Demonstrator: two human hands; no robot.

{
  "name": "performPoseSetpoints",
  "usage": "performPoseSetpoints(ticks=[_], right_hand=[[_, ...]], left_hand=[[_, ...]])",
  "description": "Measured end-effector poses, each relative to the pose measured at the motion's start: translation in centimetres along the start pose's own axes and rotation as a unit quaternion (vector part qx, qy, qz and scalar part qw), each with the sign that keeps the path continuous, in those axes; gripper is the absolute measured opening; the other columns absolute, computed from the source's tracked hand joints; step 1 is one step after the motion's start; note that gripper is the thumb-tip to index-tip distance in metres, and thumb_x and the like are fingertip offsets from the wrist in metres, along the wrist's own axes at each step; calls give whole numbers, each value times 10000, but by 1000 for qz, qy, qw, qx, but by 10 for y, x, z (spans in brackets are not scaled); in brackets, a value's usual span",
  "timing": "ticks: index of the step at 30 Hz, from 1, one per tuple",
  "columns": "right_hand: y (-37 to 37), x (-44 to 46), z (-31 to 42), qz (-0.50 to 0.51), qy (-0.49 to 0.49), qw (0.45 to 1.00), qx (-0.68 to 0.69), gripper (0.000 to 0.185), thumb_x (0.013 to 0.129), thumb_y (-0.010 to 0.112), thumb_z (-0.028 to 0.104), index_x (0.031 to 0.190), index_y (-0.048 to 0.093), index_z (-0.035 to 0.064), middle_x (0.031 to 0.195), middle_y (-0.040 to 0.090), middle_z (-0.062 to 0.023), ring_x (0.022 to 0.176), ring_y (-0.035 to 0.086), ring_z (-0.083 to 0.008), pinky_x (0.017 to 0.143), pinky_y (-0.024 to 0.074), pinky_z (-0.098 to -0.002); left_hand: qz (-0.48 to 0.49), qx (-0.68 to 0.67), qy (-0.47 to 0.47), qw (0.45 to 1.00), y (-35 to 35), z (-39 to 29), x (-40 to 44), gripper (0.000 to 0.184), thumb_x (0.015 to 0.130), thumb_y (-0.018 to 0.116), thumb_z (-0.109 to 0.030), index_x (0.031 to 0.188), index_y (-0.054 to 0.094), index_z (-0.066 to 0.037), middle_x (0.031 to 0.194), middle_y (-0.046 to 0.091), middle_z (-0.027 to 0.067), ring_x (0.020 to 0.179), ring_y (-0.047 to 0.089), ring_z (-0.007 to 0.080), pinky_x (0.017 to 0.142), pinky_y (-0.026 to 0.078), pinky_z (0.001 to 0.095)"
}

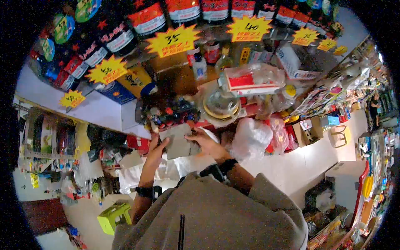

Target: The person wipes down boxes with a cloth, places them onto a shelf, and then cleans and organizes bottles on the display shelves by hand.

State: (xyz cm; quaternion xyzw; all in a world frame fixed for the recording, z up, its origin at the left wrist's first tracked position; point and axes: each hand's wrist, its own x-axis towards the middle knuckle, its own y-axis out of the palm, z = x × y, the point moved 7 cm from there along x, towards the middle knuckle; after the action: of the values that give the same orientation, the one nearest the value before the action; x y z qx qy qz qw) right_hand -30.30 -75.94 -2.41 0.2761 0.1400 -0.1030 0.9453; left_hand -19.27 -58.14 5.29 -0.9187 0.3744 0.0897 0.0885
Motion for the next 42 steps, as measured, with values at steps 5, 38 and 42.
performPoseSetpoints(ticks=[5, 38, 42], right_hand=[[9, -21, 40, 1, -42, 995, 86, 618, 896, 740, 95, 1451, 471, 57, 1341, 587, -63, 1225, 560, -181, 1045, 457, -348], [64, -104, 136, -56, -288, 933, -207, 289, 863, 691, -17, 1145, 700, 43, 1050, 703, -65, 998, 666, -158, 915, 513, -300], [-10, -55, 40, -148, -142, 926, -317, 430, 970, 601, 106, 1376, 529, -17, 1305, 609, -121, 1225, 537, -207, 1048, 408, -318]], left_hand=[[-31, -162, -39, 986, 11, 54, -7, 434, 979, 679, -217, 1353, 573, -26, 1352, 607, 90, 1217, 576, 162, 1000, 492, 338], [-68, 99, 227, 966, 21, -79, -61, 329, 732, 663, 133, 1042, 674, 21, 988, 725, 93, 961, 665, 155, 853, 511, 290], [-35, -94, 8, 995, 28, 8, -37, 358, 899, 597, 11, 1254, 624, -36, 1232, 661, 63, 1123, 600, 161, 953, 477, 299]])
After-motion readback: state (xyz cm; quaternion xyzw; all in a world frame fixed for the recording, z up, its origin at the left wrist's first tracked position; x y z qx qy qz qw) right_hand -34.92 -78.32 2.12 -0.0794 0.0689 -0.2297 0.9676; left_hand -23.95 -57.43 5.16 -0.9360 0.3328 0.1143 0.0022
